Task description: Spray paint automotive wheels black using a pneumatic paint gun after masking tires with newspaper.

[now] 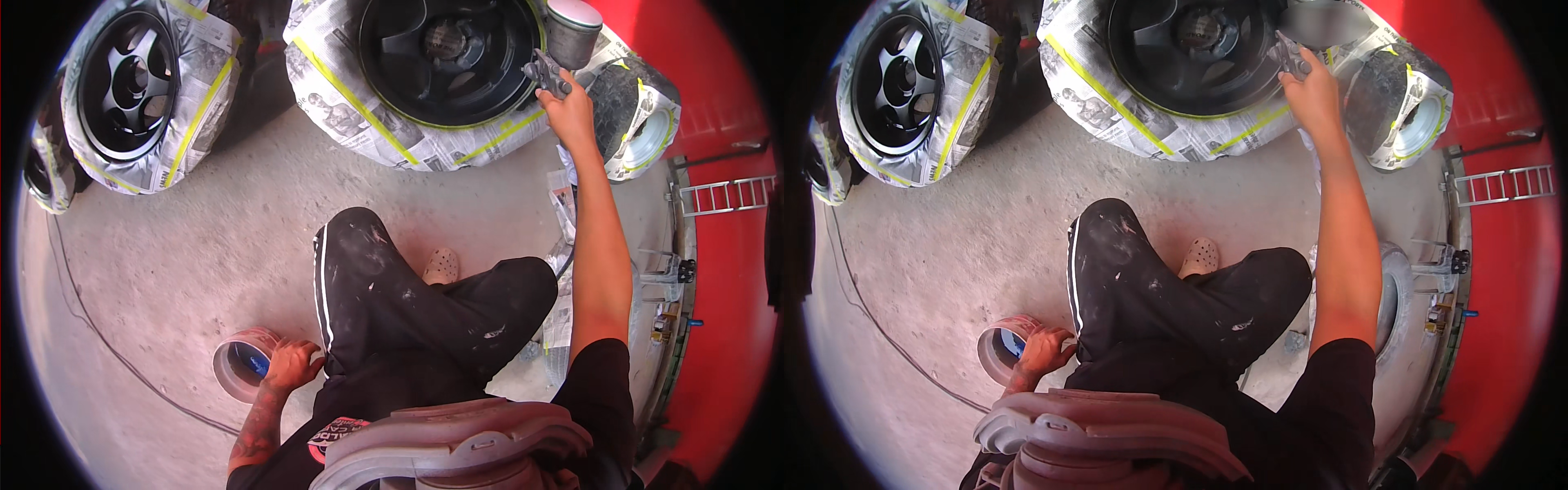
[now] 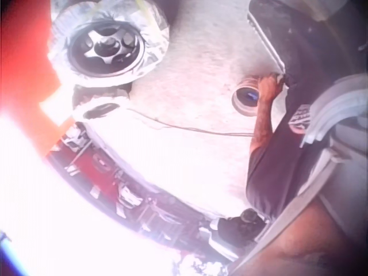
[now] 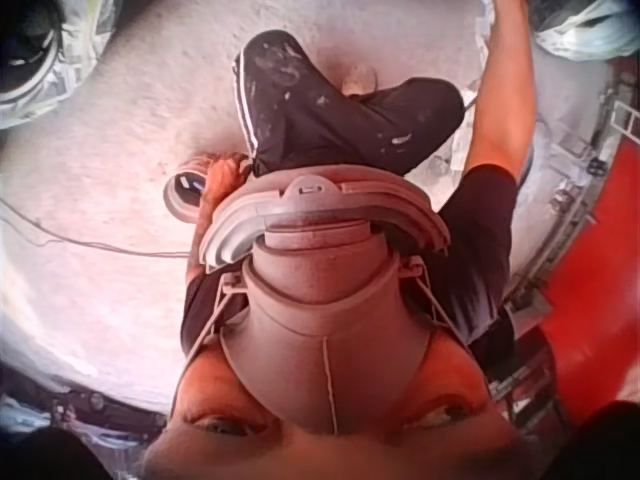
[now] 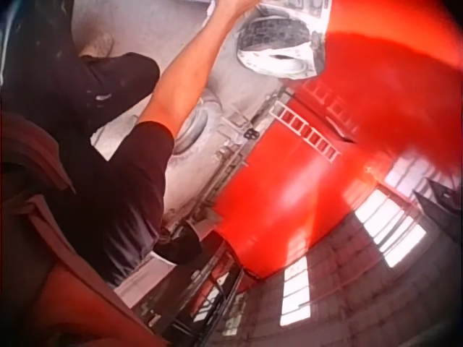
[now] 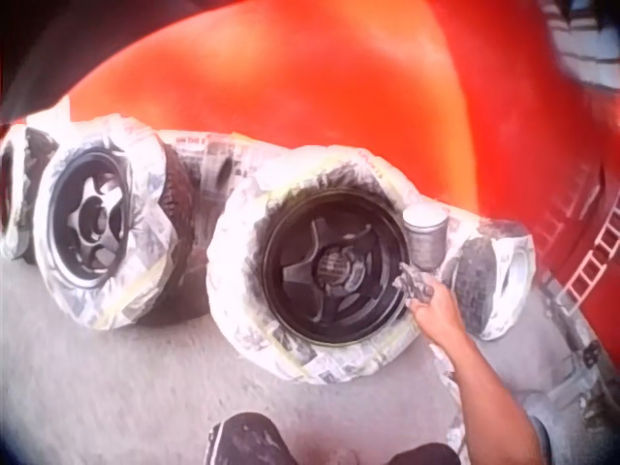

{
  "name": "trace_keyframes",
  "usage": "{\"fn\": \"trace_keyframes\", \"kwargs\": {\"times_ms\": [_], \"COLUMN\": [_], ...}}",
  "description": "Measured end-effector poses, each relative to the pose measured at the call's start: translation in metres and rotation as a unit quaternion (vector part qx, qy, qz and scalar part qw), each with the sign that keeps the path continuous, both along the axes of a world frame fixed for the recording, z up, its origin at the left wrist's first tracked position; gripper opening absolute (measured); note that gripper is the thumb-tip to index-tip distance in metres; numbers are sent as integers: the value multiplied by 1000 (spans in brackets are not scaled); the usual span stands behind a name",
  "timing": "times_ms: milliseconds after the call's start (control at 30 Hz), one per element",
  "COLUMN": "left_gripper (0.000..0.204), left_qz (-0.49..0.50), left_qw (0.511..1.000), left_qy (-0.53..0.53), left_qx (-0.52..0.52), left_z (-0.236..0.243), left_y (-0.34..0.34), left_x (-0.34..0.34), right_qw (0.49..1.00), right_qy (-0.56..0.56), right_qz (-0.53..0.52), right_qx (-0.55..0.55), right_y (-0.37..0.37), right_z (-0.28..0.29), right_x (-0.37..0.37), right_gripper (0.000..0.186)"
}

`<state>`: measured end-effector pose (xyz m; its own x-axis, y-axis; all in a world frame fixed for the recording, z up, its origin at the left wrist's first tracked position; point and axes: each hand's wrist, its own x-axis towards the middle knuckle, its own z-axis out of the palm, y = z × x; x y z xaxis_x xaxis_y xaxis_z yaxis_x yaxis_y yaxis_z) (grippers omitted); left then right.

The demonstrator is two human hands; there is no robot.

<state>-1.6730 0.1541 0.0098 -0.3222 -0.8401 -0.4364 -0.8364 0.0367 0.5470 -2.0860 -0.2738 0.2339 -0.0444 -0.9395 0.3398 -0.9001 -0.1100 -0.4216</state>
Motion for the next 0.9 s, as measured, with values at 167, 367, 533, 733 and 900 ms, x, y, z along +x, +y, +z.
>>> {"fn": "trace_keyframes", "kwargs": {"times_ms": [167,367,533,733,900], "left_gripper": [16,10,16,17,17], "left_qz": [-318,-410,-435,-415,-407], "left_qw": [945,911,898,908,912], "left_qy": [1,41,-29,-15,0], "left_qx": [70,-10,55,58,55], "left_z": [63,67,68,61,61], "left_y": [-38,-73,-88,-91,-93], "left_x": [-32,-60,-69,-64,-63], "right_qw": [991,955,958,994,995], "right_qy": [42,-237,-225,44,69], "right_qz": [12,-68,-30,-90,-73], "right_qx": [-124,165,176,34,16], "right_y": [-13,6,4,-30,-25], "right_z": [5,-26,-10,13,-2], "right_x": [7,20,22,2,4], "right_gripper": [39,45,47,37,36]}}
